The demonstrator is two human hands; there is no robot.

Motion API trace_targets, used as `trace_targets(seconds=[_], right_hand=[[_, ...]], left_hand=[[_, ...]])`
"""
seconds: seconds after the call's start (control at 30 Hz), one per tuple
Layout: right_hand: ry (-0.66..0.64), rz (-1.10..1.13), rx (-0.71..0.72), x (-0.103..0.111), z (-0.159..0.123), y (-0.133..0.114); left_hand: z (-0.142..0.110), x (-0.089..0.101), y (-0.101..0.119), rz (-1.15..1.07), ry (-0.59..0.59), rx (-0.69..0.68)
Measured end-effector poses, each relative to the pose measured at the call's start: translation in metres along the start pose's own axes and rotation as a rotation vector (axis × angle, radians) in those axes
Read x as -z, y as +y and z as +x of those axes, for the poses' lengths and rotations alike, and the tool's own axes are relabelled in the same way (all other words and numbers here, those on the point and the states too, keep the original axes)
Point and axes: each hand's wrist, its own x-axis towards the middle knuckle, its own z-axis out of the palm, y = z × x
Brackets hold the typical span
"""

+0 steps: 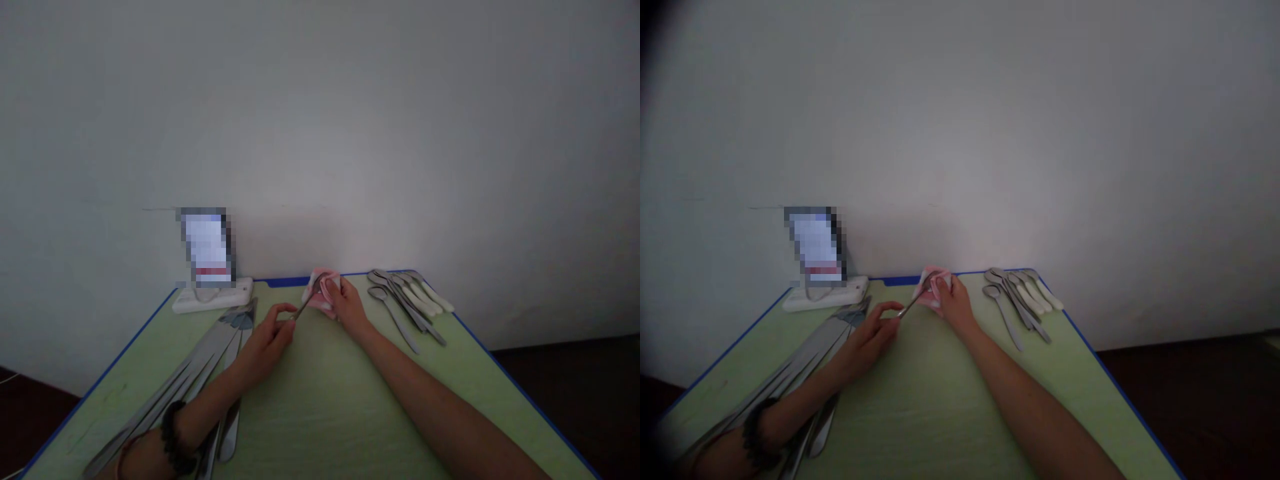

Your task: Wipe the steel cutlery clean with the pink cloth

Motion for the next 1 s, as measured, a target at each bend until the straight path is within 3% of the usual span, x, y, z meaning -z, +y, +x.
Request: trace_targets(seconds=[0.17, 0.33, 0.57, 0.77, 1.0], right_hand=[[-0.005, 0.077, -0.049, 0.000, 0.001, -0.001], [-0.121, 0.137, -0.072, 0.000, 0.001, -0.002], [-0.154, 0.309, -0.145, -0.001, -0.001, -0.006], [-0.134, 0.351, -0.166, -0.004, 0.000, -0.001], [0.002, 0.548, -0.250, -0.006, 0.002, -0.006]], left_hand=[[-0.001, -0.002, -0.001, -0.053, 0.123, -0.047], [-0.005, 0.002, 0.005, 0.153, 0.158, -0.129], [-0.006, 0.004, 0.011, 0.291, 0.048, -0.171], [-0.010, 0.001, 0.014, 0.463, -0.256, -0.254], [-0.012, 0.004, 0.014, 0.463, -0.265, -0.397]])
